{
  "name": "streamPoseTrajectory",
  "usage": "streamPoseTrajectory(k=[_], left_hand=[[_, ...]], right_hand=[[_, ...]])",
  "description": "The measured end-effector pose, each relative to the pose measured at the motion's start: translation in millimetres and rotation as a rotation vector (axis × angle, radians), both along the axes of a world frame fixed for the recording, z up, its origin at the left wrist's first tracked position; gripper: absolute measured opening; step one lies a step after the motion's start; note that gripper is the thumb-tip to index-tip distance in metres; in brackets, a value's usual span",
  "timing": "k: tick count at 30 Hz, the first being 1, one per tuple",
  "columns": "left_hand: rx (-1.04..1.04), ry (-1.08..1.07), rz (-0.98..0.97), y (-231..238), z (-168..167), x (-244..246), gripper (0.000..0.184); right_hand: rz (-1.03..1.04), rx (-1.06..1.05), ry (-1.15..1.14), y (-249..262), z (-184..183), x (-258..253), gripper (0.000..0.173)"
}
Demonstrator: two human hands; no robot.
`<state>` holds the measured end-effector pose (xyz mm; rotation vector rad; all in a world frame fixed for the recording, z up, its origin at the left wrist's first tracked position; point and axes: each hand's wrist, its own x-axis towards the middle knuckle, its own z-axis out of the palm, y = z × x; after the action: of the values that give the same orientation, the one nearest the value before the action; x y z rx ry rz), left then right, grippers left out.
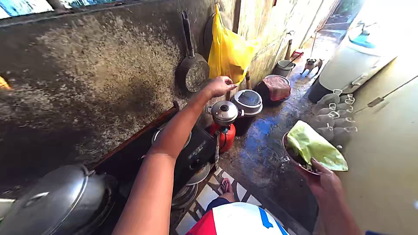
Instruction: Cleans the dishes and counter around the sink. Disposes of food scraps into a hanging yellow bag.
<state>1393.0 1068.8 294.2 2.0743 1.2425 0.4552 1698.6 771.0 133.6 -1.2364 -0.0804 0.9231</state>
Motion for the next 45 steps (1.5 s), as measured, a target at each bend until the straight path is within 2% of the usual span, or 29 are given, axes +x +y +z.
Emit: streamPoseTrajectory(k=[3, 6, 9, 14, 18, 23, 27, 30, 34, 38, 41, 43, 45], left_hand=[[0.156, 0.099, 0.036, 83, 8, 23, 0.044], [0.260, 0.206, 0.053, 158, 4, 57, 0.054], [0.360, 0.233, 0.130, 214, 1, 95, 0.062], [0.410, 0.310, 0.199, 275, -7, 147, 0.075], [0.405, 0.348, 0.296, 318, -18, 173, 0.079], [0.386, 0.435, 0.365, 372, -25, 188, 0.076], [0.415, 0.429, 0.370, 378, -26, 181, 0.036], [0.447, 0.484, 0.337, 362, -19, 178, 0.032], [0.433, 0.482, 0.349, 339, 1, 176, 0.027], [0.443, 0.523, 0.345, 332, 11, 187, 0.026], [0.433, 0.594, 0.357, 332, 20, 196, 0.024], [0.391, 0.625, 0.328, 333, 32, 202, 0.025], [0.340, 0.629, 0.293, 333, 42, 210, 0.027]], right_hand=[[0.027, 0.016, -0.060, 87, 30, 33, 0.032], [0.092, 0.017, -0.106, 167, 59, 58, 0.039], [0.212, 0.010, -0.123, 243, 95, 79, 0.035], [0.414, 0.015, -0.193, 361, 150, 100, 0.035], [0.626, 0.053, -0.272, 477, 169, 124, 0.039], [0.786, 0.138, -0.215, 603, 206, 100, 0.040], [0.955, 0.162, -0.261, 684, 212, 81, 0.038], [1.070, 0.139, -0.414, 732, 211, 69, 0.035], [1.249, 0.092, -0.665, 774, 197, 49, 0.052], [1.438, 0.058, -1.047, 777, 195, 32, 0.058], [1.495, 0.019, -1.380, 786, 191, 14, 0.065], [1.489, 0.039, -1.695, 791, 186, 1, 0.058], [1.478, 0.170, -1.978, 781, 182, -10, 0.052]])
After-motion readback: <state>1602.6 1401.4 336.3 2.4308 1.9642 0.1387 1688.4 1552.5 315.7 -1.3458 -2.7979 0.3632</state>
